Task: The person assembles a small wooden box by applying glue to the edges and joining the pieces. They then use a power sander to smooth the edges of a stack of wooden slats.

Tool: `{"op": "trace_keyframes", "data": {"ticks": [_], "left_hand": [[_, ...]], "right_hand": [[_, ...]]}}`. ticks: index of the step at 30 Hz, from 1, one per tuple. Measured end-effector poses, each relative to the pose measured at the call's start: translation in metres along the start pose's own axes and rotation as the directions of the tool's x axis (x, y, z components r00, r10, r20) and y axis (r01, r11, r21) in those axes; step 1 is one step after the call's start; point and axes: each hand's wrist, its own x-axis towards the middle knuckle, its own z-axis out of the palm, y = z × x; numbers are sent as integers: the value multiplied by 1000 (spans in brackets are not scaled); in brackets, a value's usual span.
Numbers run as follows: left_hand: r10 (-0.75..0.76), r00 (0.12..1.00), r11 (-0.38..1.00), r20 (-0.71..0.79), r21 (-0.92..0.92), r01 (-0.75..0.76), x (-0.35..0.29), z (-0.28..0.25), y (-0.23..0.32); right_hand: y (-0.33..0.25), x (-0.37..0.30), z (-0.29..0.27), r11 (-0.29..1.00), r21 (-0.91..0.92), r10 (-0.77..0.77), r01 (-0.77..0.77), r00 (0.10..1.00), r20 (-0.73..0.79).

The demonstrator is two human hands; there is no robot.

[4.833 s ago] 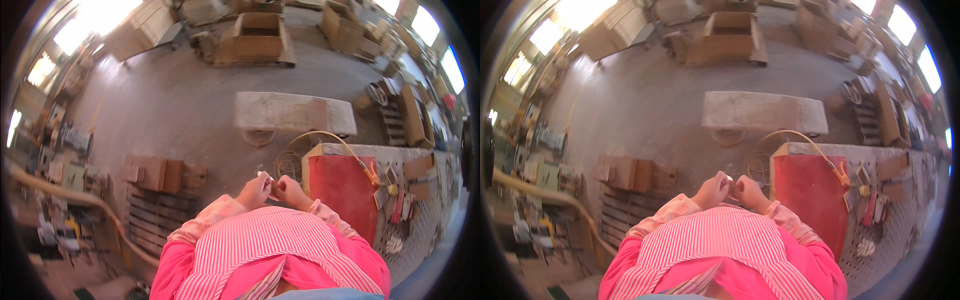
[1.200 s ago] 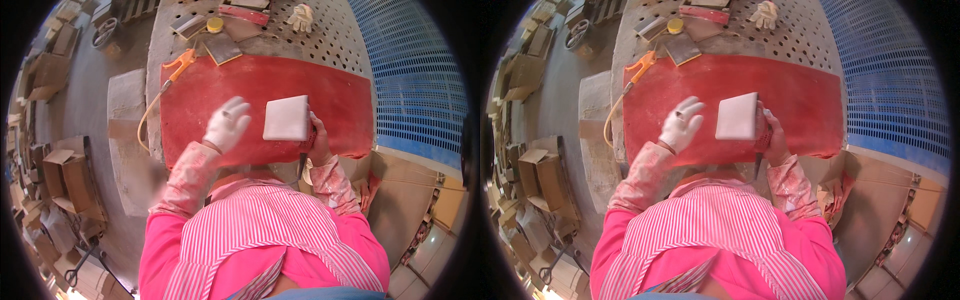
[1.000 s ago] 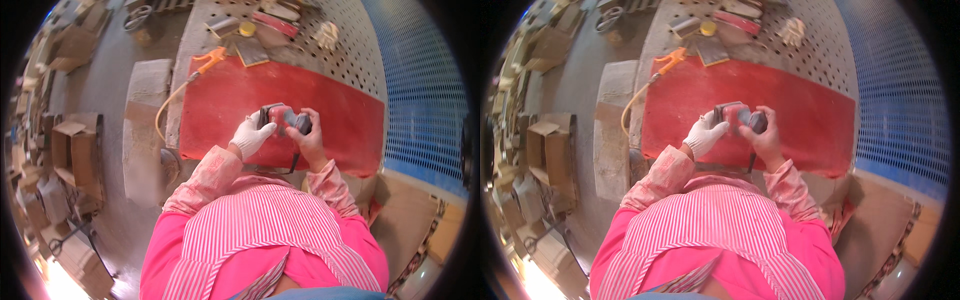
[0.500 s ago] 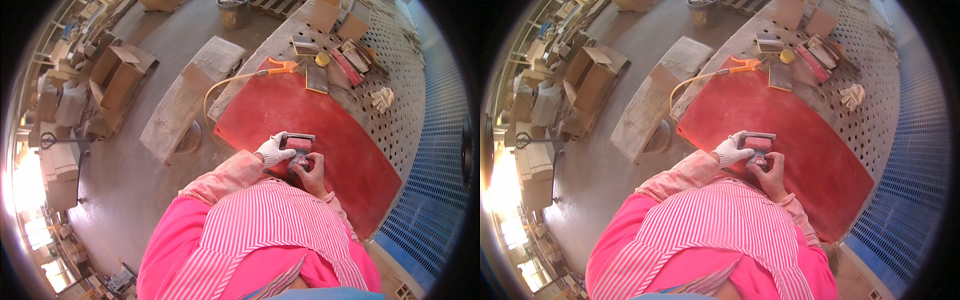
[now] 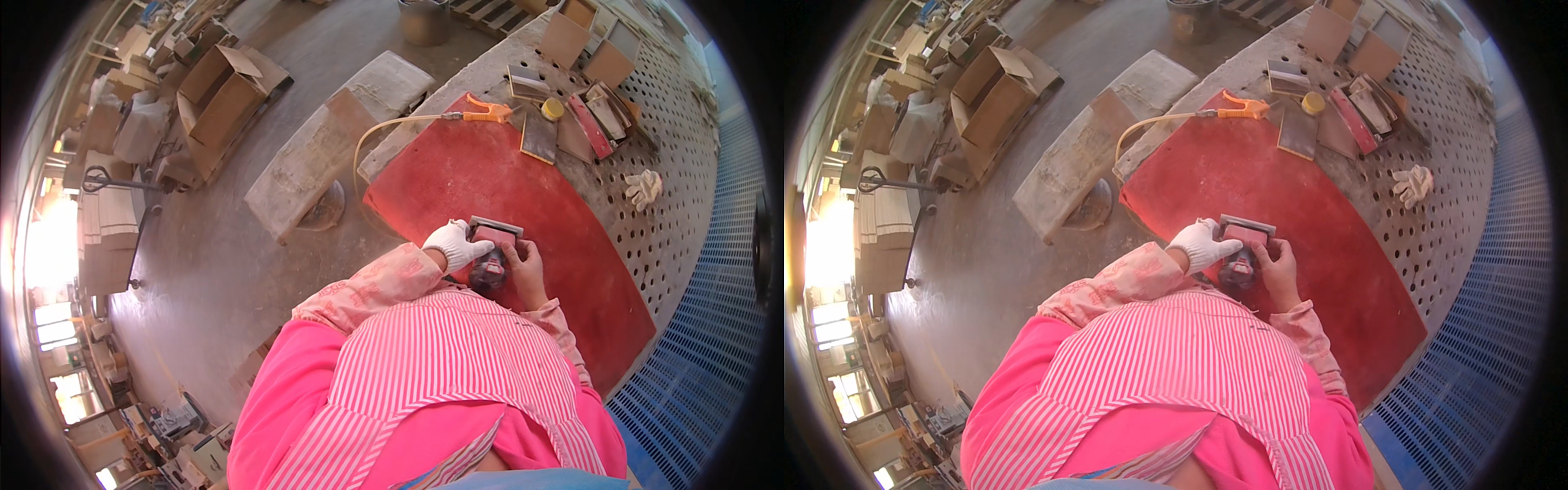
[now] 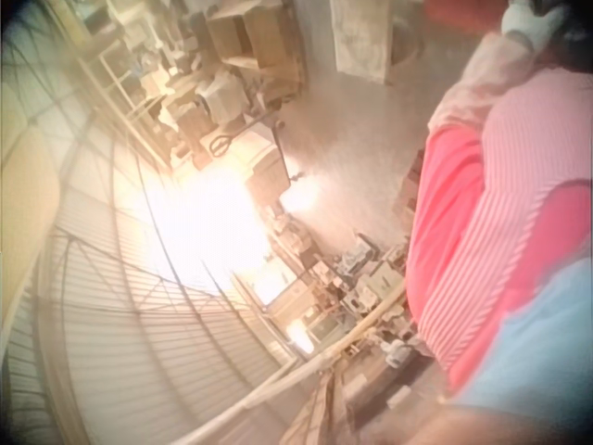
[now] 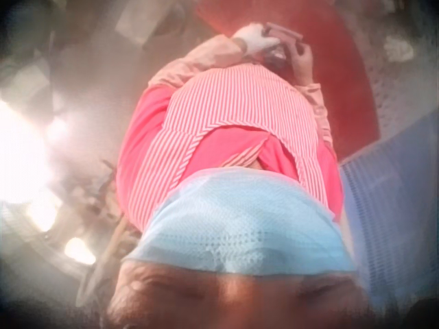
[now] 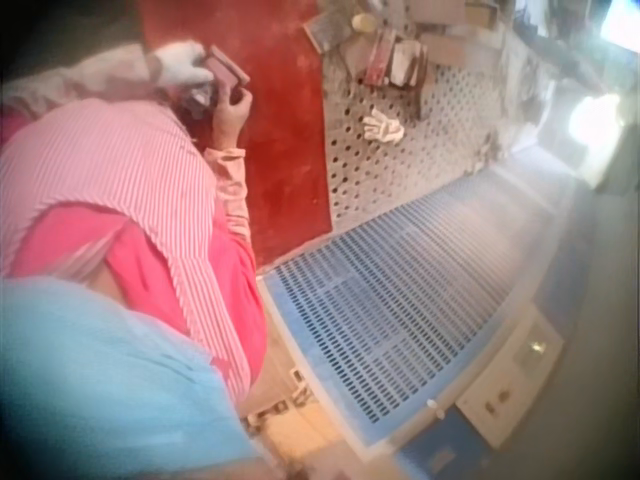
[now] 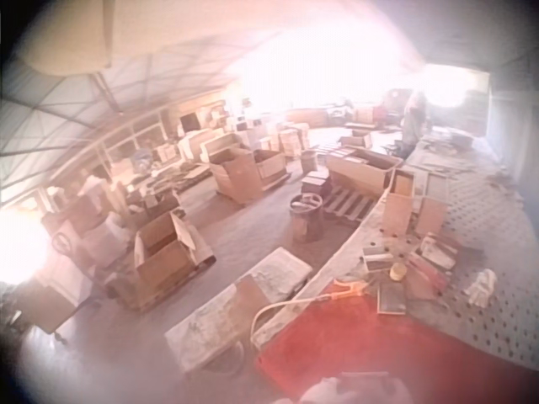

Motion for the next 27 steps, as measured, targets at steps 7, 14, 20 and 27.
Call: {"op": "trace_keyframes", "data": {"ticks": [7,14,20,27], "left_hand": [[17,1000,1000,-12,-7,-17,9,-5,5],[123,992,983,37,-145,-116,18,3,-19],[-127,833,585,538,-638,501,39,29,-64],[406,827,62,390,-914,401,44,60,-71]], "right_hand": [[-7,14,-12,1000,-24,1,2,993,114],[-14,12,-11,1000,-31,6,-2,994,112],[-11,6,-10,989,-148,26,-15,997,72],[-8,7,-10,979,-205,27,-12,997,68]]}}
